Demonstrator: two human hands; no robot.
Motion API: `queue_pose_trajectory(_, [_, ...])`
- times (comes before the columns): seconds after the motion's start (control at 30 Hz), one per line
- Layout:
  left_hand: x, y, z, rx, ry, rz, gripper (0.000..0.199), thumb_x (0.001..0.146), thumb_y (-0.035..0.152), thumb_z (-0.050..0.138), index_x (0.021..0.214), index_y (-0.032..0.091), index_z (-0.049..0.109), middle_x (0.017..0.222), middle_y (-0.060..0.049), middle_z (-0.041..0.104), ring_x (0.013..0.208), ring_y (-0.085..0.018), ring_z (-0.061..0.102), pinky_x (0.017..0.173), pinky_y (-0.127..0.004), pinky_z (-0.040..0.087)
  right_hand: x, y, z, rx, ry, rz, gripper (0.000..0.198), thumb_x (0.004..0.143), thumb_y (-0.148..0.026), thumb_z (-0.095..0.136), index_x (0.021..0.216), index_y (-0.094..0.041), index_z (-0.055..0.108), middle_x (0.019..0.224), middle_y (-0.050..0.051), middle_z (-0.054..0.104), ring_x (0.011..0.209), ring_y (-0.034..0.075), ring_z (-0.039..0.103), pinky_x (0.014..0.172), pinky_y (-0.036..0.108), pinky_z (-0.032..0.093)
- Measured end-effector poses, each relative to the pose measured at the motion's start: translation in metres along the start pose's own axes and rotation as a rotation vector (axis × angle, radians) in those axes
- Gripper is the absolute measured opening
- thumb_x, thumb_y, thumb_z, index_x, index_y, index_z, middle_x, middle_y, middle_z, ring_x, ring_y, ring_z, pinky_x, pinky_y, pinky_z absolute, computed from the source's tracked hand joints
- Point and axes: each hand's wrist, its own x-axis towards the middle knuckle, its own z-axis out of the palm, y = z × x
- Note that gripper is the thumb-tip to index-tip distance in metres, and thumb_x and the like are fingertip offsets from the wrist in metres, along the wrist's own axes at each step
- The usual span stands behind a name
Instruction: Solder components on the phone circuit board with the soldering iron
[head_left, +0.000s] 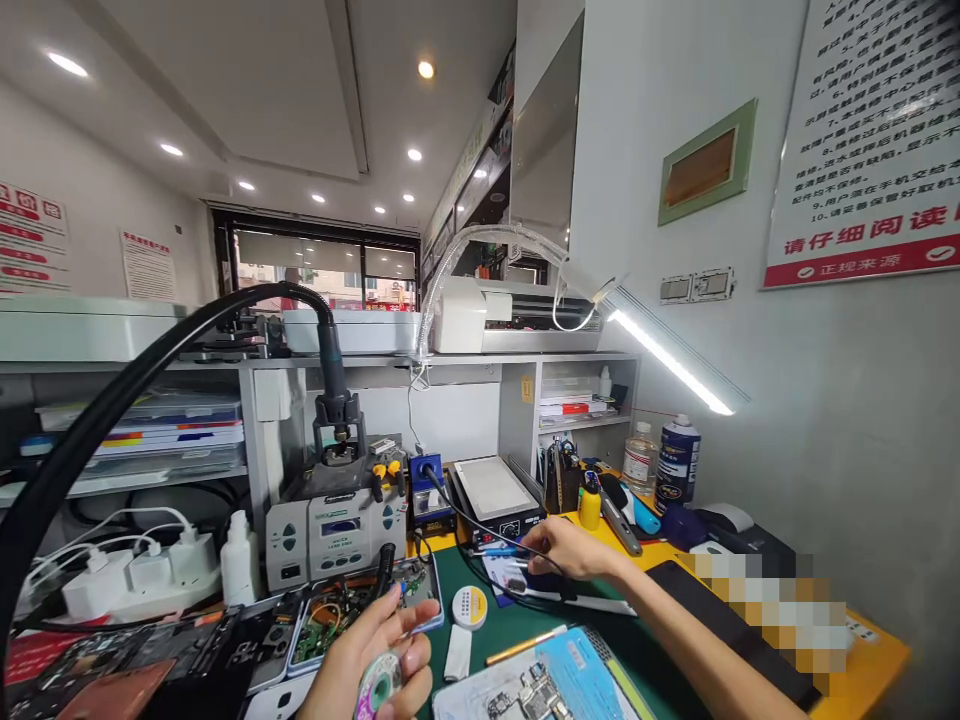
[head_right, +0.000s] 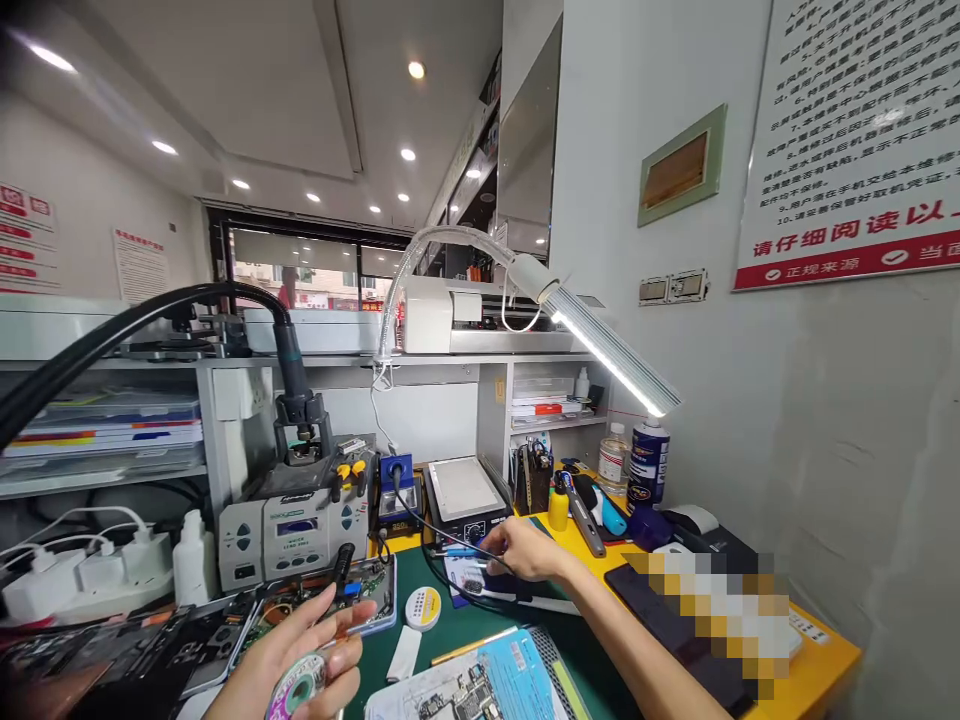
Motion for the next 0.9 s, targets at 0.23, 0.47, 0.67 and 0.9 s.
queue_pose_trajectory(0.23, [0.004, 0.0, -0.003, -0.086, -0.034, -0.079, 0.058, 0.099, 0.061, 0.037, 0.095, 0.008, 0.062, 0.064, -0.002, 0.058, 0.034, -0.004, 0.036, 0.035, -0.015, 0.013, -0.014, -0.038, -0.021, 0.05, 0.305, -0.141, 0.042, 0.101, -0.052, 0.051, 0.093, -0.015, 0.069, 0.084, 0.001, 0.069, 0.077, 0.02, 0.067, 0.072, 0.036, 0.054])
queue_pose_trajectory(0.47, [0.007, -0.006, -0.001, -0.1, 0.002, -0.139, 0.059, 0.098, 0.063, 0.037, 0.099, 0.01, 0.063, 0.061, -0.002, 0.059, 0.032, -0.005, 0.037, 0.035, -0.015, 0.012, -0.074, -0.122, 0.037, 0.003, -0.124, -0.351, 0.035, 0.097, -0.047, 0.057, 0.116, -0.023, 0.074, 0.093, 0.006, 0.075, 0.079, 0.022, 0.067, 0.067, 0.03, 0.048])
queue_pose_trajectory(0.67, [0.014, -0.013, -0.002, -0.07, -0.001, -0.134, 0.06, 0.101, 0.059, 0.027, 0.086, 0.013, 0.062, 0.051, 0.001, 0.051, 0.034, -0.006, 0.038, 0.034, -0.015, 0.014, -0.072, -0.117, 0.079, 0.051, -0.217, -0.386, 0.024, 0.09, -0.041, 0.064, 0.098, -0.024, 0.078, 0.096, 0.008, 0.073, 0.087, 0.025, 0.066, 0.077, 0.033, 0.048])
queue_pose_trajectory(0.9, [0.008, -0.021, 0.002, 0.058, -0.007, -0.077, 0.048, 0.091, 0.061, 0.052, 0.093, 0.014, 0.061, 0.067, -0.001, 0.061, 0.039, -0.007, 0.051, 0.039, -0.015, 0.031, -0.06, -0.096, 0.089, 0.485, -0.28, -0.082, 0.035, 0.087, -0.052, 0.069, 0.082, -0.018, 0.061, 0.068, -0.003, 0.061, 0.06, 0.013, 0.052, 0.057, 0.023, 0.04])
